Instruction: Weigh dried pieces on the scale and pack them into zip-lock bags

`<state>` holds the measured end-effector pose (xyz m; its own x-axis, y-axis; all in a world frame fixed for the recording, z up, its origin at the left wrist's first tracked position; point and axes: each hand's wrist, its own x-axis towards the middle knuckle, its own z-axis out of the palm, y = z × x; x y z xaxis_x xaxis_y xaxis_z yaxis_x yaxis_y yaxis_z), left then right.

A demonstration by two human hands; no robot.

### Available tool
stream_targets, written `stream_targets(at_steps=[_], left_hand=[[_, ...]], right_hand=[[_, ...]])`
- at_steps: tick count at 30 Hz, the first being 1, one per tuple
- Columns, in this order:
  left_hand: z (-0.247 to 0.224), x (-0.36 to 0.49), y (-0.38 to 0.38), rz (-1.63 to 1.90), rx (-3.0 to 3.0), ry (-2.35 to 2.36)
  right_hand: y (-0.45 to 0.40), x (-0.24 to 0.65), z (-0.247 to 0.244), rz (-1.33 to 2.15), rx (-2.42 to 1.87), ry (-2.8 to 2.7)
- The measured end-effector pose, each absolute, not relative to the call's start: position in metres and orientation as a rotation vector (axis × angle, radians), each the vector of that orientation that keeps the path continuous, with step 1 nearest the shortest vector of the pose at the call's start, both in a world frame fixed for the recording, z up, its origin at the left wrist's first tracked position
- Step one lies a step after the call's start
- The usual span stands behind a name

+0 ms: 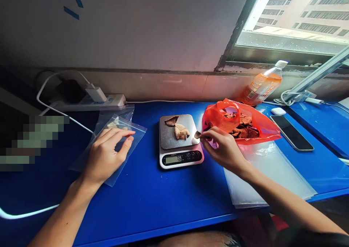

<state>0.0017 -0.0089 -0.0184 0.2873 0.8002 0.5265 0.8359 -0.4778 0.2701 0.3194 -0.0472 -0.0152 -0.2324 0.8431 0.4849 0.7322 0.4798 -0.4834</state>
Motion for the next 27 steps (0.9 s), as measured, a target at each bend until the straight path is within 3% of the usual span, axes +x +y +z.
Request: stream_targets(at_steps=[10,22,27], left_hand=[[-0.020,-0.005,-0.006,-0.945,-2.470,-1.604],[-0.024,-0.004,-0.005,-0.965,-2.487,-1.514],[-0.023,-0.002,-0.005,-0.991,-2.475,-1.497]], right_hand=[[0.002,0.318,-0.022,0.429,-1.276,-2.123],[-0.066,0.340,0.031,0.058,-1.177,-2.117],[-0.100,0.358,0.024,-0.050,-1.286,-2.161]])
